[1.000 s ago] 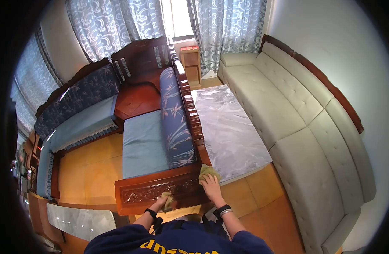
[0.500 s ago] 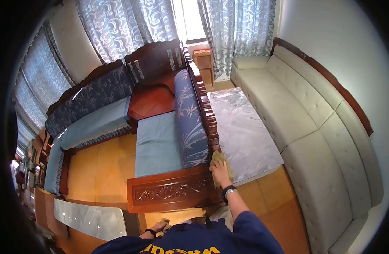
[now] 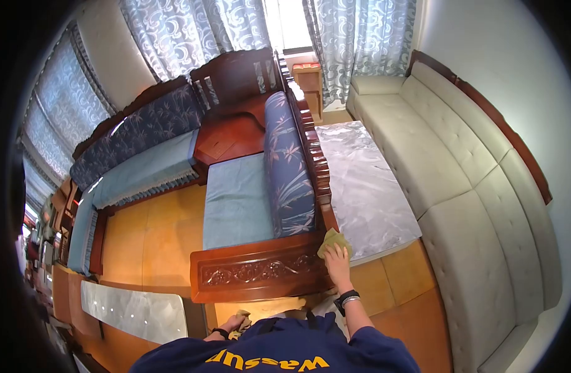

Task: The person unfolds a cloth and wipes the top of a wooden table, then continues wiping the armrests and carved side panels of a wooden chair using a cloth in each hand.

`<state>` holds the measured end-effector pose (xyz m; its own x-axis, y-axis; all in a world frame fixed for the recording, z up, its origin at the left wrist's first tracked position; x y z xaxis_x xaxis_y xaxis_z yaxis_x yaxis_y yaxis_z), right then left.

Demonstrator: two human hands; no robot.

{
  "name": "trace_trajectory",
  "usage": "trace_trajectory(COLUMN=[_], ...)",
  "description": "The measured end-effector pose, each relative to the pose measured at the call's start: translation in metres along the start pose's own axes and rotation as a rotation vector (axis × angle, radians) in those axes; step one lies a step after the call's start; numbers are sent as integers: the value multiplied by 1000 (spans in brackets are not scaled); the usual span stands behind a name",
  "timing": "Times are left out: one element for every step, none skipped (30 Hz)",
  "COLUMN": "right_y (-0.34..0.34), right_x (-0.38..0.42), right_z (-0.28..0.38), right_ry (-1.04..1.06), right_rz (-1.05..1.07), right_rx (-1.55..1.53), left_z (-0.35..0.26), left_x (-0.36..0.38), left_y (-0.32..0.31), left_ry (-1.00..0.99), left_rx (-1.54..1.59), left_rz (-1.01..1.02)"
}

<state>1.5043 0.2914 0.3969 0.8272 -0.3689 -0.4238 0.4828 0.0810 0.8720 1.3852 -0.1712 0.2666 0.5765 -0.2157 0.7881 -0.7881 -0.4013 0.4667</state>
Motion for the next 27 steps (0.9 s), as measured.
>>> trace_trajectory(right_y=[0,0,-1,-6,-6,-7,-7,-9,-9,-10,-12,-13,-14,-15,-15,-14,-15,-15,-17,-16,-15,-13,-12,-10,-9,-3,-2], right_x=[-2,-6,-13,-28,-35,-40,-43,-46,-48,-49,-49,-48,-48,-48,-47,-46,-44,-42,-41,-40,-38,-33,-29,-26,-21,-17,-12], right_z=[-1,-3,-6,-11,-13,-15,-16,-17,-17,-16,-16,-17,-16,-16,-15,-14,-14,-13,-12,-10,-8,-7,-5,-3,-1,5,7], right_ry=[-2,3,18,32,33,44,53,49,44,34,21,16,6,-2,-8,-11,-10,-19,-25,-17,-31,-49,-51,-63,-74,-98,-95], right_rz=[10,14,47,64,69,79,88,102,104,129,154,157,157,154,151,127,128,104,83,91,68,48,64,39,18,26,48], right_rx=[10,5,5,10,7,1,-4,4,11,17,22,13,19,13,7,-12,-15,-12,-10,-17,-34,-50,-58,-61,-64,-84,-95], left_z=[6,4,3,-6,-5,-3,-1,3,6,9,11,14,16,18,19,20,12,11,9,10,14,18,18,20,26,37,43], left_x=[-1,-2,-2,-10,-13,-14,-16,-19,-21,-23,-25,-26,-27,-29,-31,-32,-21,-17,-15,-17,-16,-16,-13,-9,-1,0,1], left_y=[-3,-1,0,6,5,4,3,2,1,-1,-3,-5,-6,-6,-6,-8,-8,-6,-2,-2,-2,-2,1,3,4,3,4], left_ry=[9,-28,-66,-73,-67,-71,-76,-60,-63,-58,-51,-57,-61,-43,-25,-25,-54,-81,-74,-100,-124,-109,-120,-126,-127,-103,-83], left_rx=[9,21,34,-5,-4,16,35,17,16,1,-16,9,1,-20,-40,-43,-1,45,51,33,13,16,18,18,20,35,53], left_rz=[-1,1,3,-8,-7,-5,-1,0,8,-3,-13,6,14,55,93,95,98,97,91,50,13,16,8,4,-1,7,12])
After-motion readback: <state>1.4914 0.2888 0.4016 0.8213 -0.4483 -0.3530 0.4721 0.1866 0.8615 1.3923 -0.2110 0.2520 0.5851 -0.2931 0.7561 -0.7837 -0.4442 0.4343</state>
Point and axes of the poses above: each hand's wrist, its own x-axis away from the middle knuckle, its own y-axis out of the back of the hand, z = x × y, the point moved 2 cm from there along -x, towards the middle knuckle, and after that the axes turned 1 degree about -z, right-handed, at the moved point
